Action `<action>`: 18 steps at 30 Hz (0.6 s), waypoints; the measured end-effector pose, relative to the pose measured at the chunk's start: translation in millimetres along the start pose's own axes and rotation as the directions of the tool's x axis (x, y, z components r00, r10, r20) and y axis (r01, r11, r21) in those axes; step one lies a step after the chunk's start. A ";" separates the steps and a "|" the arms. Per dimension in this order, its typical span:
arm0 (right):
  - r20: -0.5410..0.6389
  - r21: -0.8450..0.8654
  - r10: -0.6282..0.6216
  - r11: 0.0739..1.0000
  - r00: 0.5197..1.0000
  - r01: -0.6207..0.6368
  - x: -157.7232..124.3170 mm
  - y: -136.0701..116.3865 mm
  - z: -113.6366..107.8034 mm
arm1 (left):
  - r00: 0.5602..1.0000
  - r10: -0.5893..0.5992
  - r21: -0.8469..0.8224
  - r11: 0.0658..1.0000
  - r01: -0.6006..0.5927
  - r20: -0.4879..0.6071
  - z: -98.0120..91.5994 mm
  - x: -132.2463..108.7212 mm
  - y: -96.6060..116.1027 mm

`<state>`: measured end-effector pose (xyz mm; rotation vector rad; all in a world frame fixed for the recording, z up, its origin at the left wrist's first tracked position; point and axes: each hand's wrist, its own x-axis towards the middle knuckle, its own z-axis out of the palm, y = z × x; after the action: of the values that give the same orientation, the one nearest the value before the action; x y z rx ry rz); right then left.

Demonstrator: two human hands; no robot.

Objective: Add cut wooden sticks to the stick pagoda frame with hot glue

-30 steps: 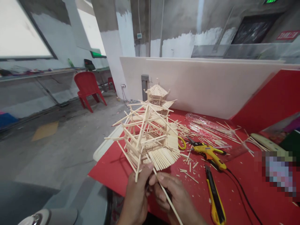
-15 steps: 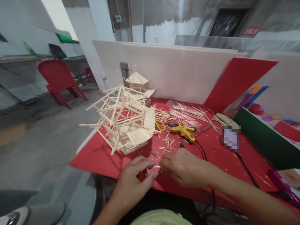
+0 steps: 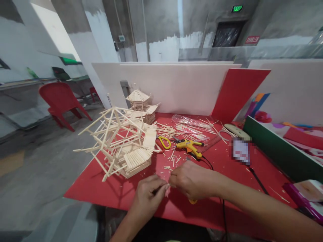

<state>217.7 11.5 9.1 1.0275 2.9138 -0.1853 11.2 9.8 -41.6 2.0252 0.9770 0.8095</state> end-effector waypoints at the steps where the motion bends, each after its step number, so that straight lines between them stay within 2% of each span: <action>1: -0.008 -0.003 0.005 1.000 1.000 -0.005 -1.3 2.5 0.0 | 1.000 0.002 -0.014 1.000 -0.003 -0.027 3.9 2.0 -0.7; 3: -0.091 -0.012 0.031 0.999 0.995 -0.032 -7.3 8.0 -0.7 | 0.993 -0.047 -0.097 0.995 0.036 -0.108 12.4 6.9 -3.2; 5: -0.297 0.003 0.079 0.997 0.952 -0.082 -18.7 16.1 -0.9 | 0.962 -0.180 -0.263 0.957 0.122 -0.208 20.7 12.3 -8.3; 7: -0.513 0.080 0.227 0.973 0.828 -0.217 -34.4 29.0 1.8 | 0.907 -0.326 -0.423 0.885 0.194 -0.266 28.2 17.2 -15.2; 8: -0.560 0.142 0.352 0.933 0.750 -0.332 -42.5 37.4 5.0 | 0.882 -0.382 -0.478 0.851 0.218 -0.278 31.6 19.3 -18.7; 10: -0.517 0.247 0.613 0.776 0.598 -0.581 -56.0 56.7 15.7 | 0.852 -0.451 -0.540 0.802 0.257 -0.265 37.6 22.9 -23.9; 11: -0.466 0.268 0.706 0.687 0.533 -0.675 -60.2 66.8 22.9 | 0.841 -0.480 -0.571 0.774 0.274 -0.249 40.4 24.6 -25.2; 12: -0.417 0.271 0.766 0.619 0.490 -0.737 -62.4 76.5 31.1 | 0.831 -0.506 -0.600 0.746 0.288 -0.230 42.9 26.3 -25.4; 14: -0.336 0.259 0.823 0.548 0.457 -0.796 -60.8 93.2 48.5 | 0.815 -0.544 -0.648 0.698 0.305 -0.202 46.9 30.1 -23.4; 18: -0.183 0.236 0.864 0.502 0.469 -0.832 -45.0 111.9 76.7 | 0.789 -0.588 -0.709 0.632 0.311 -0.177 50.1 35.6 -16.8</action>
<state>323.2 60.1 -74.1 2.5556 2.1512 -0.1568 62.2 29.8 -74.3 0.9454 1.1621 1.0967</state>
